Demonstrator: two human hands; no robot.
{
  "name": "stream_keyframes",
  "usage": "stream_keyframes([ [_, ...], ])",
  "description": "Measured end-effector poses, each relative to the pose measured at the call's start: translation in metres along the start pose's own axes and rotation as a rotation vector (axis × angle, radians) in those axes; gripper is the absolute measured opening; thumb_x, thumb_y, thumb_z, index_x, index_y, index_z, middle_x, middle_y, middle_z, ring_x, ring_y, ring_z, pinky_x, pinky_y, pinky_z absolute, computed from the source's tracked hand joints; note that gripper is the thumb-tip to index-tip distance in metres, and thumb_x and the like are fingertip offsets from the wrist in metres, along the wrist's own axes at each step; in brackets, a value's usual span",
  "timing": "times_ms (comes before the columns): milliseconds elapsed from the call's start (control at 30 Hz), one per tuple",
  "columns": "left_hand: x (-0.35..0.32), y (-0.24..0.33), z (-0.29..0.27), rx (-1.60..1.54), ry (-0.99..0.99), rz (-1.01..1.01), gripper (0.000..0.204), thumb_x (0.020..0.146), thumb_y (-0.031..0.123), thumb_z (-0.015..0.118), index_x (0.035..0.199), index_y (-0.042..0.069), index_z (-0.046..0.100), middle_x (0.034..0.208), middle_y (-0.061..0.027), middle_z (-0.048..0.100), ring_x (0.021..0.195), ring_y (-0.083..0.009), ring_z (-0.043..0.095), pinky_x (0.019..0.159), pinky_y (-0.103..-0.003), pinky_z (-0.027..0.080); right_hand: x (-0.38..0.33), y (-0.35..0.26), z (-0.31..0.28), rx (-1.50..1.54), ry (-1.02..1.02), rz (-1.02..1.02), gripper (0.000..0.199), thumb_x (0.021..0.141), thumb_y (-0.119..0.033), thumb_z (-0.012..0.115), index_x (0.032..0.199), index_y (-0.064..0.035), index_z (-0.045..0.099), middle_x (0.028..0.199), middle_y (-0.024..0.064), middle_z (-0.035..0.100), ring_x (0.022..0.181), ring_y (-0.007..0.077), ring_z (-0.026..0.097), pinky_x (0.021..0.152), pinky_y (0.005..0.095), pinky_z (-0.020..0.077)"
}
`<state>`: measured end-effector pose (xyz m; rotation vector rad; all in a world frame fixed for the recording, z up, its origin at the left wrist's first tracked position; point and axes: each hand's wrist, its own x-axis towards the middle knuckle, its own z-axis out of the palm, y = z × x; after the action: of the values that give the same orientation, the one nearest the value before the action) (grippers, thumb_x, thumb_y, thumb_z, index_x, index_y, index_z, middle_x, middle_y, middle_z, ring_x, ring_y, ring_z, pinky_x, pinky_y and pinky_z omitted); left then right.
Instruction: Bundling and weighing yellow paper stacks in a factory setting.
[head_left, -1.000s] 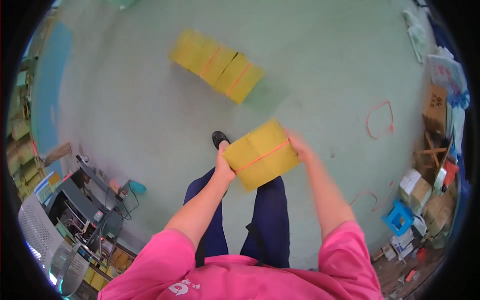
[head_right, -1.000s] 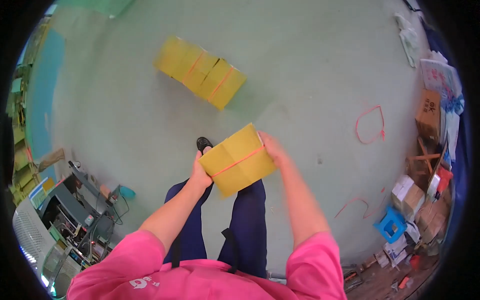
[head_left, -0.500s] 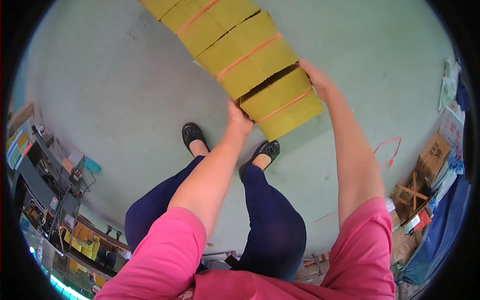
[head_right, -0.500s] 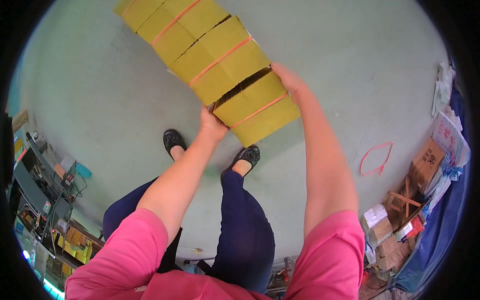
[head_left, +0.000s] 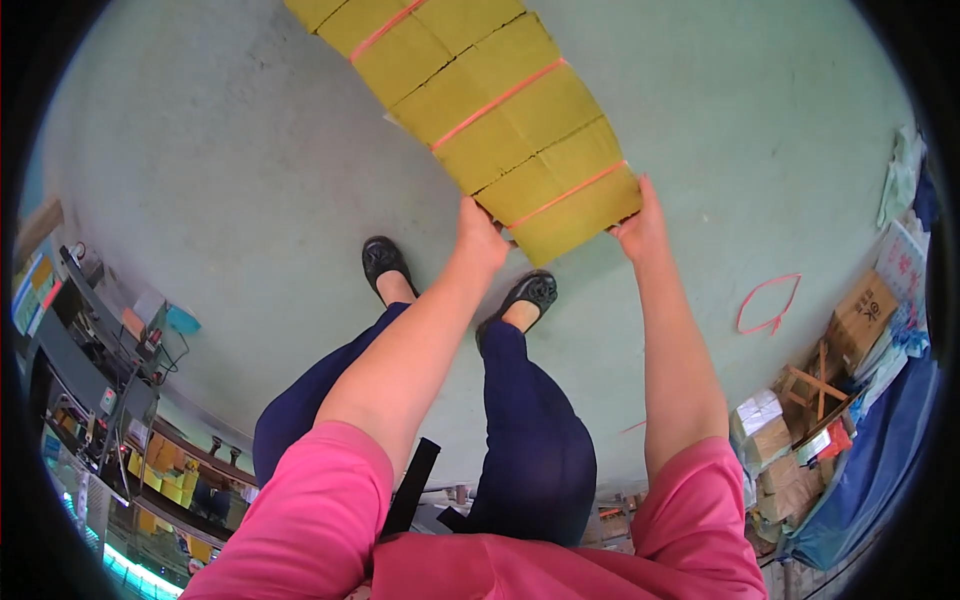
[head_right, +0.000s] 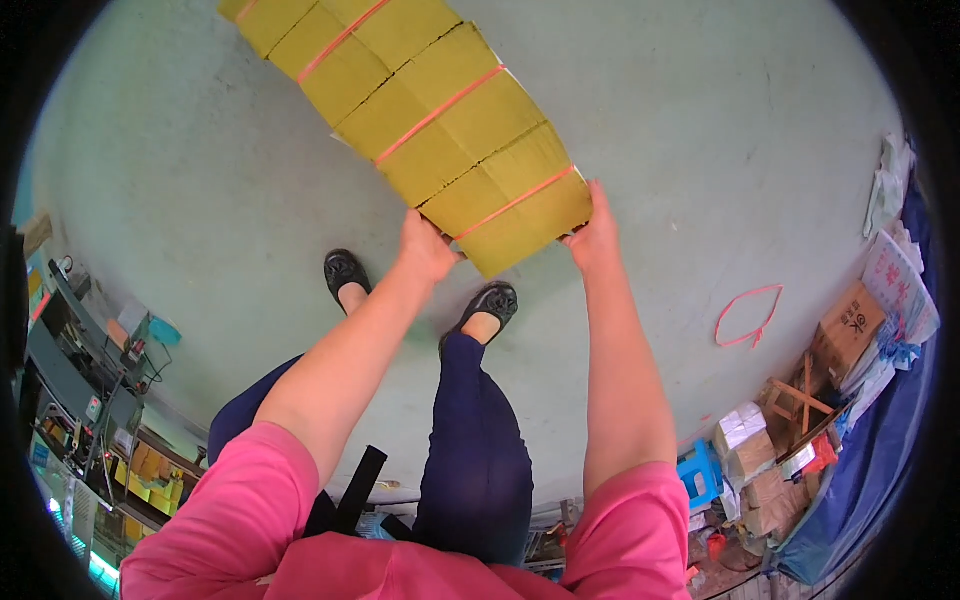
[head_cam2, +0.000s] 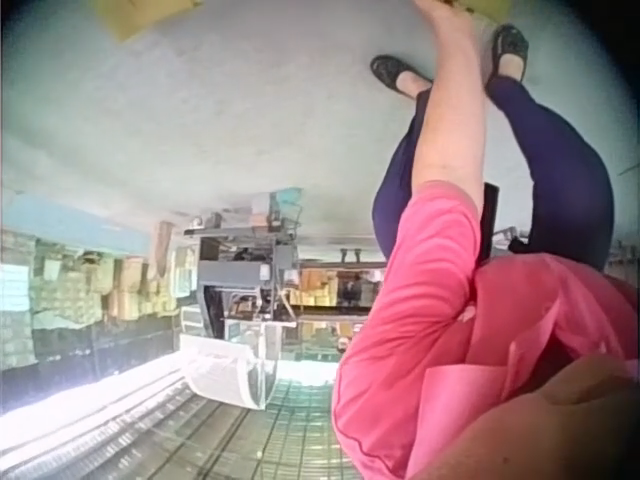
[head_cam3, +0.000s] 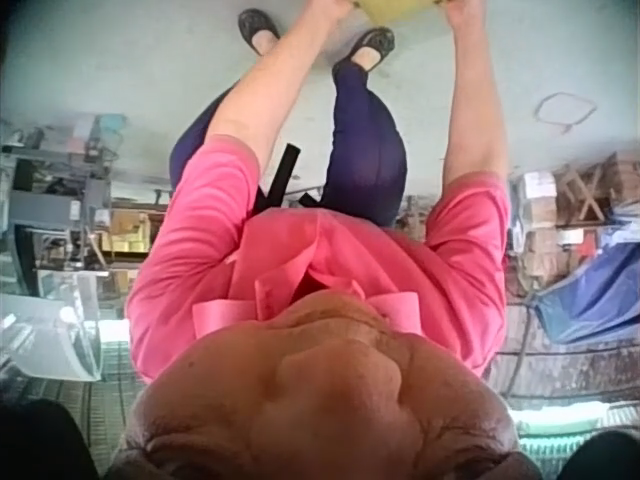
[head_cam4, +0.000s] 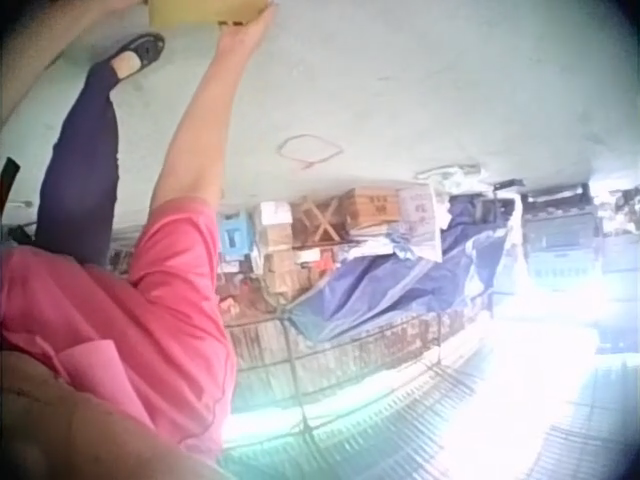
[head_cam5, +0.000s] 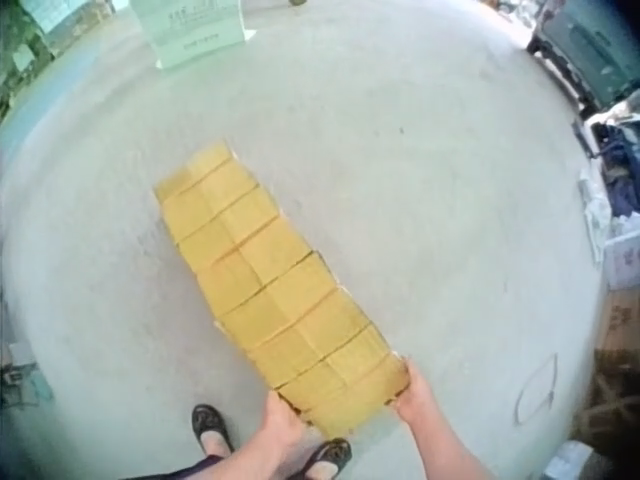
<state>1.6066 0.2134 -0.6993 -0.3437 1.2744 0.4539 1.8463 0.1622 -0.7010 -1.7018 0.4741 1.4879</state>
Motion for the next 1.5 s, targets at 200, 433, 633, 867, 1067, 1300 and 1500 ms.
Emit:
stream_keyframes([
  [200,-0.054,0.026,-0.044,0.224,0.276,0.042,0.072,0.096,0.052,0.039,0.154,0.018,0.013,0.159,-0.0123,0.015,0.141,-0.0368,0.025,0.108,-0.067,0.022,-0.059,0.014,0.015,-0.203,0.226,-0.029,0.067,0.096,-0.049,0.048,0.148,-0.0118,0.030,0.147,0.0099,0.039,0.129,0.0318,0.042,0.098,0.0533,0.0383],
  [433,-0.203,0.124,-0.172,0.903,0.370,0.453,0.068,0.094,0.042,0.051,0.150,0.013,0.027,0.135,-0.0163,0.049,0.119,-0.0302,0.052,0.094,-0.043,0.045,-0.270,0.110,-0.054,-1.007,-0.123,-0.154,0.045,0.095,-0.036,0.053,0.128,-0.0048,0.058,0.122,0.0076,0.062,0.102,0.0174,0.059,0.089,0.0338,0.0473],
  [633,-0.427,0.094,-0.408,1.234,0.665,0.424,0.040,0.097,0.035,0.046,0.116,0.002,0.058,0.088,-0.0119,0.065,0.084,-0.0268,0.061,0.076,-0.041,0.049,-0.540,0.134,0.073,-1.826,-0.389,-0.956,0.041,0.079,-0.027,0.066,0.117,-0.0128,0.062,0.130,0.0092,0.052,0.122,0.0353,0.047,0.102,0.0509,0.0396],
  [867,-0.604,-0.136,-0.455,0.261,0.630,0.258,0.041,0.092,0.041,0.052,0.109,0.004,0.055,0.093,-0.0105,0.062,0.078,-0.0214,0.063,0.062,-0.036,0.052,-0.553,0.174,0.063,-1.885,-0.985,-0.708,0.040,0.086,-0.037,0.056,0.118,-0.0160,0.066,0.113,0.0061,0.068,0.119,0.0329,0.056,0.100,0.0435,0.0446],
  [1067,-0.646,-0.306,-0.449,-0.173,0.695,0.171,0.046,0.091,0.041,0.051,0.115,0.002,0.058,0.103,-0.0150,0.065,0.083,-0.0271,0.066,0.065,-0.040,0.054,-0.434,0.181,0.064,-2.419,-1.157,-0.512,0.060,0.091,-0.042,0.057,0.134,-0.0011,0.048,0.111,0.0320,0.061,0.110,0.0480,0.057,0.089,0.0531,0.0462],
  [1300,-0.616,-0.411,-0.473,0.052,0.561,0.440,0.053,0.091,0.045,0.048,0.114,-0.002,0.059,0.097,-0.0195,0.068,0.087,-0.0307,0.068,0.072,-0.045,0.054,-0.547,0.319,0.274,-2.618,-1.386,-0.691,0.052,0.090,-0.038,0.058,0.128,-0.0030,0.053,0.112,0.0264,0.063,0.108,0.0433,0.059,0.090,0.0492,0.0471],
  [1500,-0.633,-0.437,-0.586,-0.201,0.752,0.458,0.047,0.090,0.041,0.046,0.106,-0.001,0.060,0.085,-0.0169,0.065,0.074,-0.0288,0.066,0.063,-0.045,0.051,-0.628,0.489,0.341,-2.708,-1.396,-0.645,0.044,0.089,-0.034,0.059,0.122,-0.0049,0.059,0.112,0.0209,0.065,0.107,0.0385,0.061,0.091,0.0453,0.0480],
])
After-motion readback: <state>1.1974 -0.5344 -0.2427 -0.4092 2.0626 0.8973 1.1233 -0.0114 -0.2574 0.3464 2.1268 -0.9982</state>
